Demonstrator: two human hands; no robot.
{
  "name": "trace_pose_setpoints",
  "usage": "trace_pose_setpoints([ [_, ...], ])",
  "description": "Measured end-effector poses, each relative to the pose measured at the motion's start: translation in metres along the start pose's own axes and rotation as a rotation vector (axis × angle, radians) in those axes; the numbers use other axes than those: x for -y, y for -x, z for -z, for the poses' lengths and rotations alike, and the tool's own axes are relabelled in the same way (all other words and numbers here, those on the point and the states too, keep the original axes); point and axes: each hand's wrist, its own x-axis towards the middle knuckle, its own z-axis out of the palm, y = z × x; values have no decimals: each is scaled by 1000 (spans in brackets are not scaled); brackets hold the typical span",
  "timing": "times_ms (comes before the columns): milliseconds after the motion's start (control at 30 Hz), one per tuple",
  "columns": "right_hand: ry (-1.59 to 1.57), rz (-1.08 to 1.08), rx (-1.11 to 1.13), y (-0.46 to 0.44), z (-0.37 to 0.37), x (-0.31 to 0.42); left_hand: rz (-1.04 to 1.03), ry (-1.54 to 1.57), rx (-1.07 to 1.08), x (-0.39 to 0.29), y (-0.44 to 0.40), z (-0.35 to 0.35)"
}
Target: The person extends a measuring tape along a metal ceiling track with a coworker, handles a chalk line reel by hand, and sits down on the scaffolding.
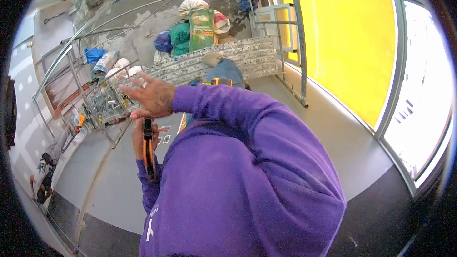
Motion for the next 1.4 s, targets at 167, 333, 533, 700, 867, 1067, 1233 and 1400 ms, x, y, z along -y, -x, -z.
trace_pose_setpoints([
  [167,310,-32,-160,17,-66,51,-89,-19,48,24,-4,11],
  [333,61,-25,205,1,11,-10,-93,-21,91,33,-16,-5],
  [533,144,237,394,6,-7,39,-117,-10,174,47,-28,-40],
  [700,228,65,269,-14,37,-18,-145,86,231,60,-65,-51],
  [867,309,487,720,-7,-2,57,-768,1329,-163,85,-65,-139],
  [1067,69,67,545,-28,20,40,-500,316,178,79,-32,-53],
  [1233,178,595,620,6,-22,48,-315,278,126,89,-31,-44],
  [1400,87,343,378,-5,27,34,-234,190,69,96,-20,-39],
])
